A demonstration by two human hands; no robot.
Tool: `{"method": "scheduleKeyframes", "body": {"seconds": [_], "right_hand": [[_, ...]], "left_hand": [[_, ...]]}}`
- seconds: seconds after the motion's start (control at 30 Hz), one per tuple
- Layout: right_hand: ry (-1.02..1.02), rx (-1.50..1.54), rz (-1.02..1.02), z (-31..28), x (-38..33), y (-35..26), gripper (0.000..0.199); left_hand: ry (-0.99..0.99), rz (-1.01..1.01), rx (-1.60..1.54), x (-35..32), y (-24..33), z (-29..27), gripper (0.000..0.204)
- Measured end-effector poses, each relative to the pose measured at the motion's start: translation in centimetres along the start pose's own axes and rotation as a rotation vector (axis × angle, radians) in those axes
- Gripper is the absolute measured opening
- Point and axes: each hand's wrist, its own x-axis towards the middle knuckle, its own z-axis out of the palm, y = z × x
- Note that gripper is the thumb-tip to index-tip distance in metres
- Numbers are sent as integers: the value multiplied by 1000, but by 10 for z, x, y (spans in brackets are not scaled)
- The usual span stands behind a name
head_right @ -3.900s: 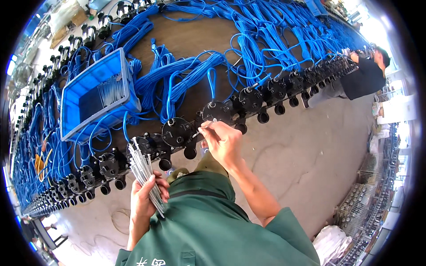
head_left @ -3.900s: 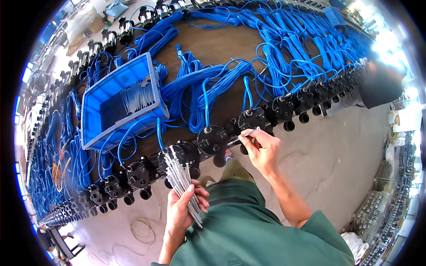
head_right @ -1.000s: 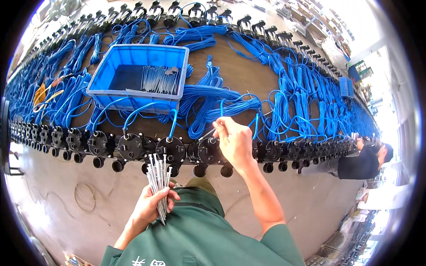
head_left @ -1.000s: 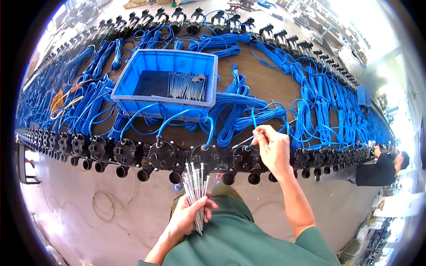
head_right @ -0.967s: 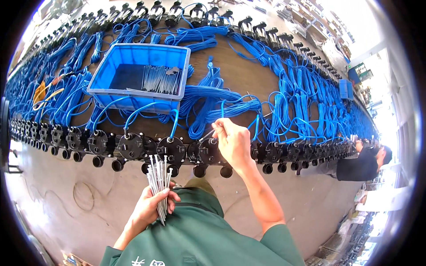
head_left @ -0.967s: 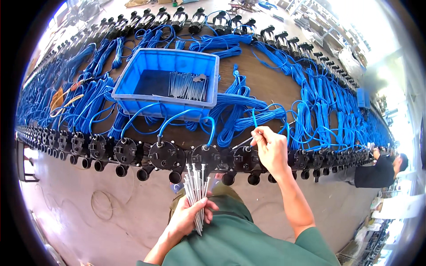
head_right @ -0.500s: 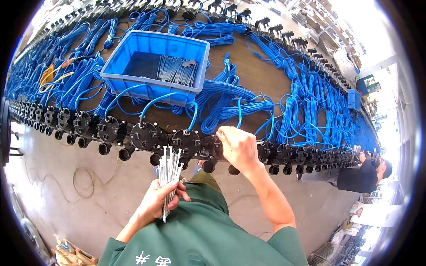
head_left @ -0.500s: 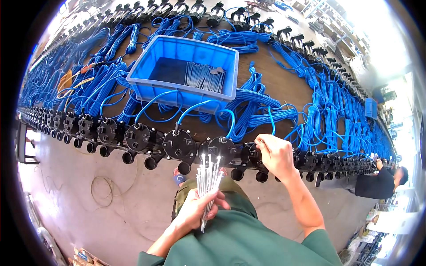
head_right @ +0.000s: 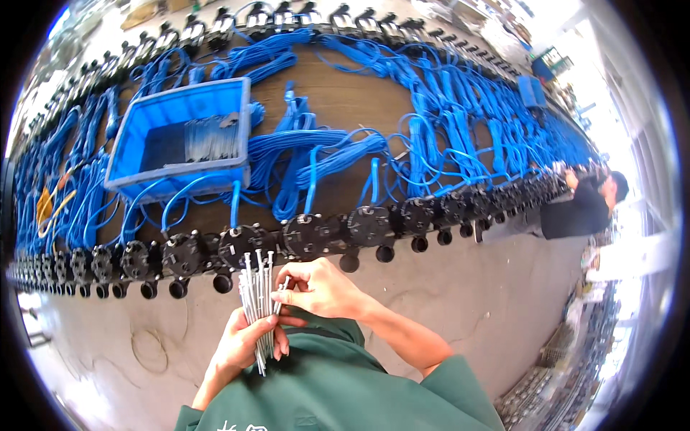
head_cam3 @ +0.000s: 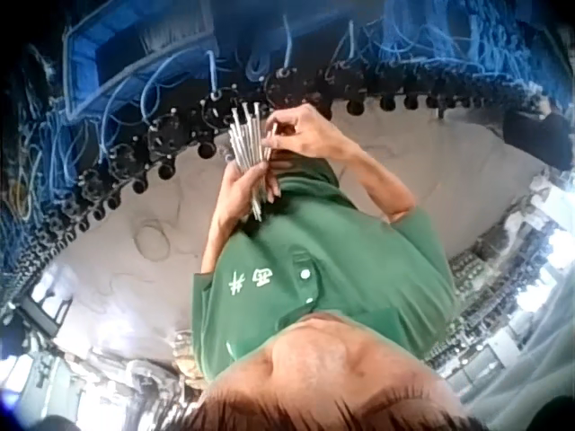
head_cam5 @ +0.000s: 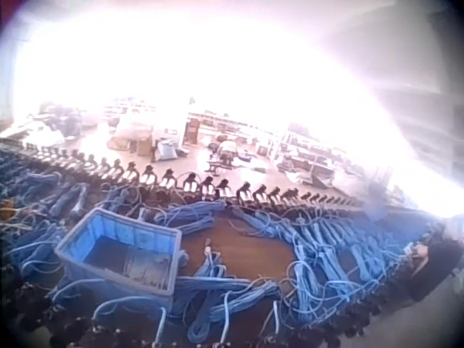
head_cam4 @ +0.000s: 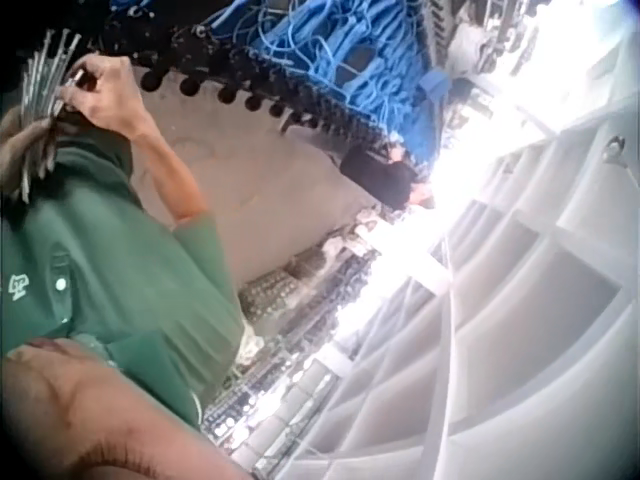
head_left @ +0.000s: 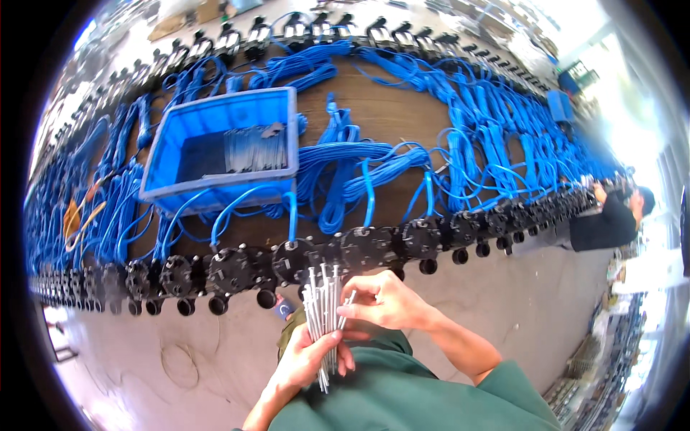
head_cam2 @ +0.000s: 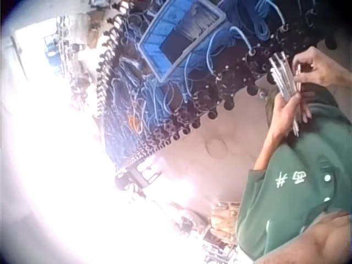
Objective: The person is assembling electrical or mechanical components on a large workbench, inserting silver metal pins into black circular bases connected by blue cables, and occasionally retrieving more pins from a blue plastic crate.
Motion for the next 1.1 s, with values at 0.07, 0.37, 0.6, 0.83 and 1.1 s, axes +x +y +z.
{"method": "scheduleKeyframes", "body": {"seconds": [0.07,0.37,0.6,0.83,1.1], "right_hand": [[50,20,32,-10,-15,4,16],[1025,-431,-16,-76,-99,35,8],[1007,-515,-78,-76,-83,60,12],[842,-743,-276,-78,-81,63,10],[748,-774,-191,-101,-99,50,25]], "left_hand": [[10,-44,33,10,-3,3,27],[143,-42,218,34,-9,4,21],[113,-71,248,38,-6,14,23],[102,-81,219,36,-8,9,22],[130,-74,211,36,-10,11,23]]}}
